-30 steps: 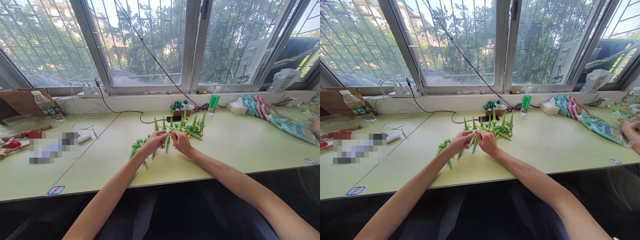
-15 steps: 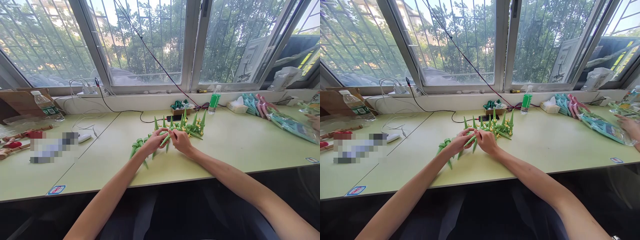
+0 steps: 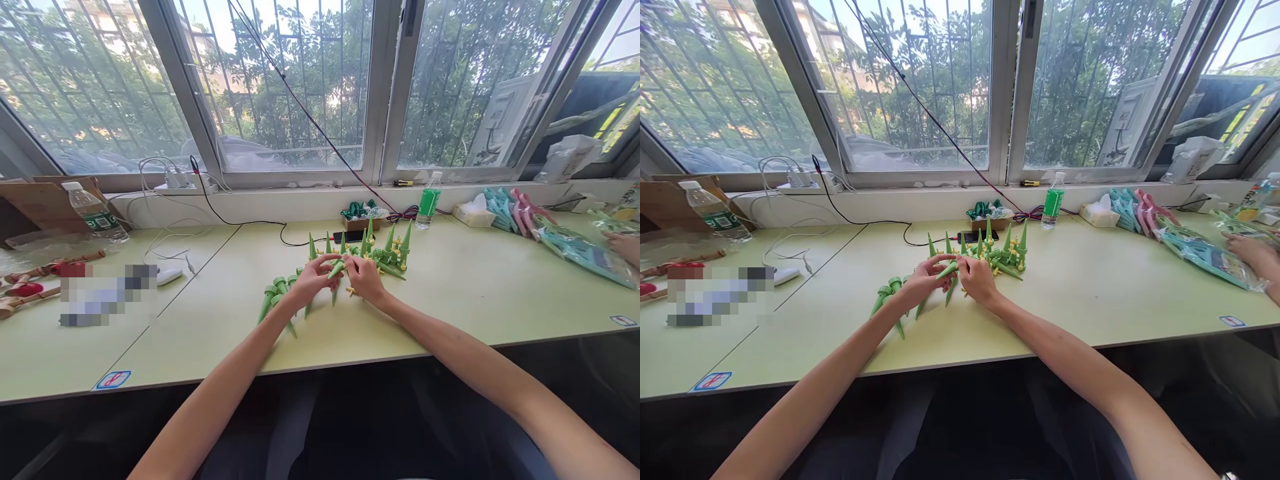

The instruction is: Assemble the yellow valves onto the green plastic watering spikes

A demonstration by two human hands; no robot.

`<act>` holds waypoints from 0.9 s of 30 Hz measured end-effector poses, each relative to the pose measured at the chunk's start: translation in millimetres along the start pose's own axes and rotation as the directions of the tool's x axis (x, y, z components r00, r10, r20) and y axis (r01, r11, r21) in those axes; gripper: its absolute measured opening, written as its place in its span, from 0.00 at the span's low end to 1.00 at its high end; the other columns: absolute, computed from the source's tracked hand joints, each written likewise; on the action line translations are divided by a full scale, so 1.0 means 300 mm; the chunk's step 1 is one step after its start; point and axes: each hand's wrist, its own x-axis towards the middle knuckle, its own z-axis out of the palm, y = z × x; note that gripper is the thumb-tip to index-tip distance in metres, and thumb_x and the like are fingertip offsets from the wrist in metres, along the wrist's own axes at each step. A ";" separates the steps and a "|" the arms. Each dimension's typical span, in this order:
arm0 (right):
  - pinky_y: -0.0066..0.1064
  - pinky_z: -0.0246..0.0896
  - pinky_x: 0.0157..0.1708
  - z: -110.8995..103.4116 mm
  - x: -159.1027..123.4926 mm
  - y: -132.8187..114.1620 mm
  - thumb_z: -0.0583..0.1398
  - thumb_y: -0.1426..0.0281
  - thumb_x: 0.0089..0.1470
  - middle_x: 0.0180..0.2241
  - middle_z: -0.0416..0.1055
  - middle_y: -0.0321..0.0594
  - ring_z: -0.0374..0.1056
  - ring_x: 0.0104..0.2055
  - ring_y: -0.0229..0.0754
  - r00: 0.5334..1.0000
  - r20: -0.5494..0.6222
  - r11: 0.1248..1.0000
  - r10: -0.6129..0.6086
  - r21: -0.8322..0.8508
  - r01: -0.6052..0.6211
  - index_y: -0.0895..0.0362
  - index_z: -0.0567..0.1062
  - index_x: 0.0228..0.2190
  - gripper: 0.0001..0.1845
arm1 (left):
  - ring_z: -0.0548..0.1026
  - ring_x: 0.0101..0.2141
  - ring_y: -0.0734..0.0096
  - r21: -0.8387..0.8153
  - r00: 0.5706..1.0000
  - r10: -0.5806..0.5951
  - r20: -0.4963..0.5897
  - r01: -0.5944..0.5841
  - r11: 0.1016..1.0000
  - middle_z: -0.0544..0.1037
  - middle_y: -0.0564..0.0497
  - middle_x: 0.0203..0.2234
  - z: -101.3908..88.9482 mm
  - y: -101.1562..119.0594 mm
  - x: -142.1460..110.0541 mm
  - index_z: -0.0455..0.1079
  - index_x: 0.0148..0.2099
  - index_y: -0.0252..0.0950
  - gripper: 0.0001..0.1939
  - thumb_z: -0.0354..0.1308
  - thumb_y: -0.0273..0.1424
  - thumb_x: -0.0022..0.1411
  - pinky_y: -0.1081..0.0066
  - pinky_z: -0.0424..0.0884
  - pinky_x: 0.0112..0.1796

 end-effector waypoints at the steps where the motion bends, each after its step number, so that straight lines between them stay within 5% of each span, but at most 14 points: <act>1: 0.30 0.45 0.25 -0.001 0.002 0.002 0.45 0.55 0.67 0.17 0.61 0.33 0.53 0.21 0.35 1.000 0.006 1.000 -0.003 0.007 0.003 0.55 0.61 0.19 0.28 | 0.72 0.24 0.76 0.036 1.000 0.029 -0.009 -0.029 0.999 0.75 0.53 0.26 0.002 -0.003 0.002 0.70 0.56 0.34 0.33 0.72 0.38 0.49 0.72 0.70 0.28; 10: 0.30 0.46 0.26 -0.042 0.026 0.007 0.45 0.55 0.68 0.17 0.60 0.34 0.53 0.21 0.36 0.999 -0.031 0.997 -0.039 -0.073 0.036 0.54 0.60 0.19 0.28 | 0.68 0.17 0.78 0.321 0.972 0.196 -0.129 -0.146 0.936 0.76 0.50 0.25 -0.002 -0.054 0.030 0.75 0.40 0.32 0.18 0.63 0.44 0.58 0.74 0.63 0.19; 16: 0.30 0.47 0.26 -0.067 0.038 0.023 0.48 0.58 0.67 0.17 0.61 0.34 0.54 0.21 0.37 0.995 -0.053 0.979 -0.079 -0.194 0.067 0.54 0.63 0.21 0.24 | 0.63 0.18 0.79 0.633 0.950 0.307 -0.048 -0.209 0.745 0.74 0.52 0.21 0.008 -0.059 0.019 0.75 0.32 0.33 0.11 0.60 0.36 0.61 0.74 0.59 0.24; 21: 0.29 0.49 0.26 -0.060 0.031 0.025 0.50 0.62 0.66 0.18 0.62 0.34 0.55 0.21 0.36 0.994 -0.002 0.974 -0.110 -0.201 0.107 0.55 0.66 0.22 0.20 | 0.63 0.21 0.76 0.793 0.944 0.330 0.018 -0.214 0.570 0.71 0.53 0.19 0.006 -0.063 0.020 0.68 0.24 0.34 0.13 0.60 0.33 0.60 0.73 0.57 0.27; 27: 0.28 0.53 0.29 -0.054 0.029 0.046 0.53 0.68 0.62 0.20 0.68 0.36 0.62 0.22 0.38 0.988 0.144 0.963 -0.057 -0.254 0.093 0.58 0.75 0.32 0.12 | 0.60 0.21 0.75 0.848 0.948 0.319 -0.016 -0.156 0.506 0.66 0.54 0.18 0.006 -0.057 0.019 0.62 0.23 0.36 0.16 0.57 0.34 0.61 0.71 0.55 0.27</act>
